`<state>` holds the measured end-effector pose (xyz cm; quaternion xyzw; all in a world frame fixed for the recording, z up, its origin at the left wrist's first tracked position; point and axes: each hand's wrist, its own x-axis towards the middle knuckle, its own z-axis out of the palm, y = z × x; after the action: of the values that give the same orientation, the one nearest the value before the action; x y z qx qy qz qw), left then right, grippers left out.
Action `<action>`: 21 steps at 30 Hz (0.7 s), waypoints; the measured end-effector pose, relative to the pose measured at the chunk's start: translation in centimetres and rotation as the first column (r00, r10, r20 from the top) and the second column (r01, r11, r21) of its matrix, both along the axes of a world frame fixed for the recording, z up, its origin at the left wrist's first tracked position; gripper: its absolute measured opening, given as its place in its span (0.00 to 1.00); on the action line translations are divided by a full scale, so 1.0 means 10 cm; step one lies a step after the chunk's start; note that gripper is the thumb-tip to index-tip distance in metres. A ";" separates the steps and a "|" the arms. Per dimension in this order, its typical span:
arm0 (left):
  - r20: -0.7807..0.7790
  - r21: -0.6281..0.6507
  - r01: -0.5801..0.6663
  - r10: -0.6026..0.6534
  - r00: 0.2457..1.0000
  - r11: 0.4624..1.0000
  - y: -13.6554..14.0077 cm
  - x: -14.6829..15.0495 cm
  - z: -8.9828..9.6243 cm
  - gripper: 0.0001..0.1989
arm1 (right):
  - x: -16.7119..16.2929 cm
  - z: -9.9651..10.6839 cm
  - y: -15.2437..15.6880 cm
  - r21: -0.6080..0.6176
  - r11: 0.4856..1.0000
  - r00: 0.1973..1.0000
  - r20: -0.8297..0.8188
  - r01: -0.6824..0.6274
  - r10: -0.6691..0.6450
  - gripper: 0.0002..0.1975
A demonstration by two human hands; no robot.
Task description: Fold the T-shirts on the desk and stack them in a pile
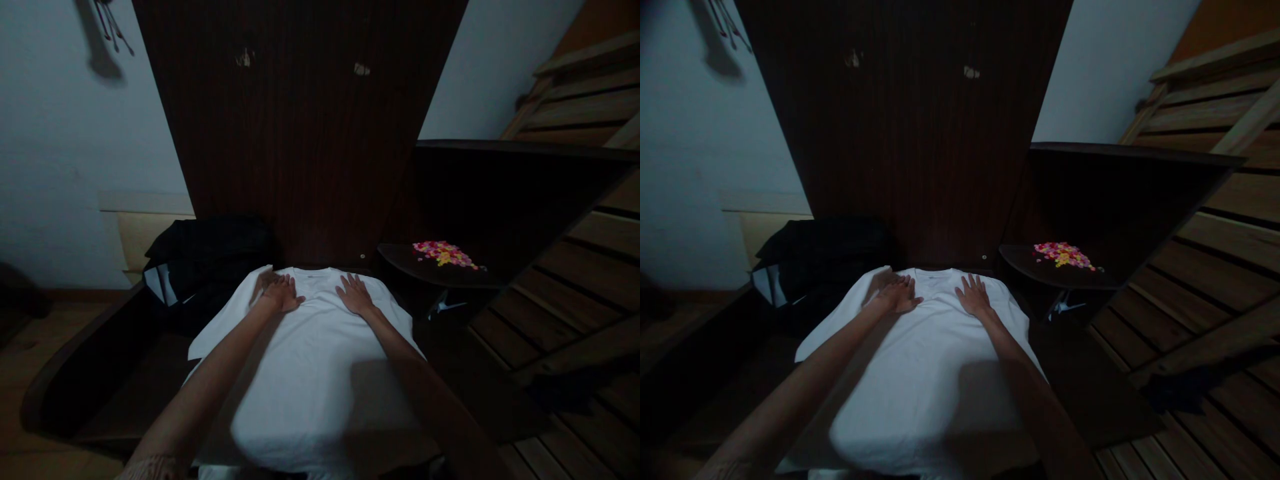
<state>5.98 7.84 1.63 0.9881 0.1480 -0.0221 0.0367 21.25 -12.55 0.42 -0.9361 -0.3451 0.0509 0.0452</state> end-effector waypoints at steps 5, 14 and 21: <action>0.012 -0.001 -0.041 0.041 0.999 0.999 0.05 0.06 -0.04 0.38 | 0.05 -0.10 0.08 -0.020 1.000 1.000 -0.005 -0.012 0.012 0.34; 0.099 0.015 -0.158 0.156 0.983 0.987 0.01 0.39 -0.20 0.34 | 0.16 -0.12 0.06 -0.061 0.998 1.000 0.005 -0.027 0.027 0.35; 0.304 0.053 -0.125 0.103 0.947 0.991 -0.31 0.20 -0.32 0.30 | 0.18 -0.12 0.09 -0.071 0.997 1.000 0.001 0.001 -0.001 0.36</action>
<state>7.95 4.75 -1.61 0.9703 0.1984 0.1359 0.0244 23.09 -11.66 -0.74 -0.9373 -0.3427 0.0629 0.0117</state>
